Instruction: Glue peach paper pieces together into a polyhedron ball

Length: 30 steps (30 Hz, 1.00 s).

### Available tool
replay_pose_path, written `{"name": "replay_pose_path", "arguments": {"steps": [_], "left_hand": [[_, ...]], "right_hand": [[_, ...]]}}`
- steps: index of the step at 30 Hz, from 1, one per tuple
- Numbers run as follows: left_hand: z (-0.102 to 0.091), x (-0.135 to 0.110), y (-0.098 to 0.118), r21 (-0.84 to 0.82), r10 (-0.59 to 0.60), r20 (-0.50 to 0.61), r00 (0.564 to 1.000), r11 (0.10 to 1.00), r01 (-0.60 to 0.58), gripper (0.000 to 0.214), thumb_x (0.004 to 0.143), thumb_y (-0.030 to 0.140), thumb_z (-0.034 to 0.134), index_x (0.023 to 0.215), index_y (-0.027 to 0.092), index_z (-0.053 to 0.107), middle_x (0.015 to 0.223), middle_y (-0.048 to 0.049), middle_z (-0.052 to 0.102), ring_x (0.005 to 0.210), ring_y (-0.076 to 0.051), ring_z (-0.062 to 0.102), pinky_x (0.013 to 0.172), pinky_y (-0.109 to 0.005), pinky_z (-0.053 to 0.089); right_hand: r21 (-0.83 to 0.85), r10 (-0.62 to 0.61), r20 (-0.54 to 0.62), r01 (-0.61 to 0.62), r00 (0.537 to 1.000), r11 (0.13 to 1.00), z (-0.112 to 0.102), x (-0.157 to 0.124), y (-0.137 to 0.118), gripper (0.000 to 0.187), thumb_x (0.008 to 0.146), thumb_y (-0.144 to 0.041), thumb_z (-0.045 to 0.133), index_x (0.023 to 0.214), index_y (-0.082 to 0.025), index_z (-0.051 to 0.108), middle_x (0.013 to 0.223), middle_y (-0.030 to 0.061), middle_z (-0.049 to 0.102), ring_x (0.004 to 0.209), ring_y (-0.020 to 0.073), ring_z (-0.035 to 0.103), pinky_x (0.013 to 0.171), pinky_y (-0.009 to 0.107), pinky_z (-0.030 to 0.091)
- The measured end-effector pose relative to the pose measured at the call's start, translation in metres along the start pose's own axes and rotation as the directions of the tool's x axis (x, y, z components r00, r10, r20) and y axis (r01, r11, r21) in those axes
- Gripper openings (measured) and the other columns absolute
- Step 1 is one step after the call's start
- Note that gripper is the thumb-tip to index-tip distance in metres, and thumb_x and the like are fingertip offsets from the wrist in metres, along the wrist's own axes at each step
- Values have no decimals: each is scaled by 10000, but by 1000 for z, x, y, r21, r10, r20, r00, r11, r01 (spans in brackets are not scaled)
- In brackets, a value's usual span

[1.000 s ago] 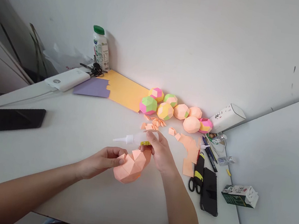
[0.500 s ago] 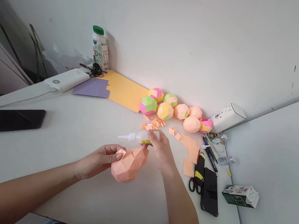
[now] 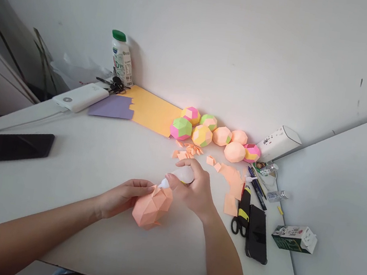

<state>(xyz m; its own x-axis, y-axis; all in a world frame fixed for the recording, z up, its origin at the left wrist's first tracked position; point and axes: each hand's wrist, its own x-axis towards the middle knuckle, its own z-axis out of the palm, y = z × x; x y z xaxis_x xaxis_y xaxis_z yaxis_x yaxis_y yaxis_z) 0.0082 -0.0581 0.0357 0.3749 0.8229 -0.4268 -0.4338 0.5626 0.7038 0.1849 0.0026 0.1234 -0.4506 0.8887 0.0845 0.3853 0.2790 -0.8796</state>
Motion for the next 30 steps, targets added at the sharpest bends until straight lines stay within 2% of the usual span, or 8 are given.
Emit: {"name": "replay_pose_path", "arguments": {"steps": [6,12,17,22,30], "left_hand": [[0,-1,0,20,6,10,1000,1000,-6,250,721,395,663,730,146,652,683,-34,615,624,-150,535,605,-263,404],[0,-1,0,2,12,8,1000,1000,-12,239,715,380,675,712,143,640,677,-32,613,619,-149,540,607,-265,413],[1,-2,1,-18,13,9,1000,1000,-13,248,706,380,684,705,138,633,673,-33,620,615,-150,552,604,-274,422],[1,-2,1,-9,9,-7,1000,1000,-9,247,710,382,680,716,139,633,695,-42,631,635,-160,566,610,-279,427],[1,-2,1,-30,13,16,1000,999,-13,219,719,354,680,703,142,629,680,-32,628,617,-147,558,589,-260,417]], "right_hand": [[-45,-33,66,36,997,998,3,-2,2,274,725,-387,658,918,-233,539,693,-23,545,427,73,379,390,216,294],[-50,-78,85,82,993,995,3,-3,2,252,732,-368,654,910,-232,538,587,-47,503,409,76,357,383,214,276],[-31,-107,112,111,988,993,3,-4,-1,229,736,-314,656,914,-228,541,568,-50,499,440,89,404,400,209,311],[-66,-91,128,100,988,993,3,-5,-2,243,733,-310,659,933,-231,546,573,-59,466,397,67,324,378,208,298],[-65,-88,116,96,989,993,3,-5,-1,252,742,-308,657,953,-230,544,547,-60,460,412,79,358,382,203,304]]}}
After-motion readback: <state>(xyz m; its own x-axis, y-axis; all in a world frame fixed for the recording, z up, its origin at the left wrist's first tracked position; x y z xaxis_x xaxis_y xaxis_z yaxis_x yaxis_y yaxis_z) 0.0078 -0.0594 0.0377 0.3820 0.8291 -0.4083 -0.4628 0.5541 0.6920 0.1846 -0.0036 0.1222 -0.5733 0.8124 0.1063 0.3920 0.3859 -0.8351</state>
